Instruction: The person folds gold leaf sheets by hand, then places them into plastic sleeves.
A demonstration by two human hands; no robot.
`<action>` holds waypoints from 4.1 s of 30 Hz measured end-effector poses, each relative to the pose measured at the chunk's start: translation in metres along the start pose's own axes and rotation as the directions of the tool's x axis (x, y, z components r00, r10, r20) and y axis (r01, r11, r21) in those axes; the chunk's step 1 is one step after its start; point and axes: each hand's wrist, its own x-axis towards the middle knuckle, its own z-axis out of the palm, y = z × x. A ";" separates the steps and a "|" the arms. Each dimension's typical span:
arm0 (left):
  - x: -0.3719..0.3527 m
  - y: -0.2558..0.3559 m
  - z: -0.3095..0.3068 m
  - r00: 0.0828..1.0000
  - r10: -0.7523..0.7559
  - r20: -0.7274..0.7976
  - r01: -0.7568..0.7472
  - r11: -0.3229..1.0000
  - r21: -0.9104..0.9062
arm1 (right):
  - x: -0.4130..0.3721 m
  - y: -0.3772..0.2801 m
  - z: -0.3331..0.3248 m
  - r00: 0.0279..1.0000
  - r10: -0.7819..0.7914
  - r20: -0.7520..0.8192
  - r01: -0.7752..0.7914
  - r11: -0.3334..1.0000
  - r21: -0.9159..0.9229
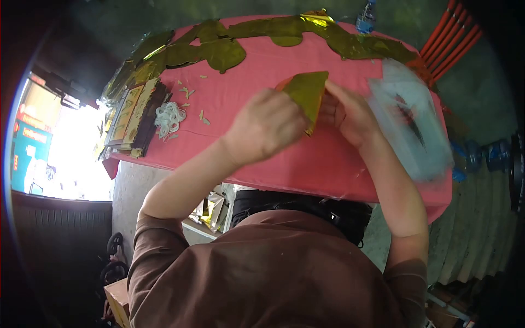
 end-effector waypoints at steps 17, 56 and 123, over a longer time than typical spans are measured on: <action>-0.052 -0.026 0.030 0.297 -0.858 0.418 0.581 -0.185 -0.793 | 0.002 0.010 -0.034 0.977 -0.213 0.027 0.213 0.976 -0.040; -0.058 -0.034 0.014 0.405 -0.683 0.608 0.750 -0.133 -0.648 | -0.003 0.026 -0.030 0.969 -0.248 -0.023 0.225 0.912 -0.344; -0.193 -0.243 -0.122 0.416 -0.858 0.301 0.738 0.512 0.440 | 0.001 0.029 -0.039 0.967 -0.241 -0.084 0.205 0.929 -0.309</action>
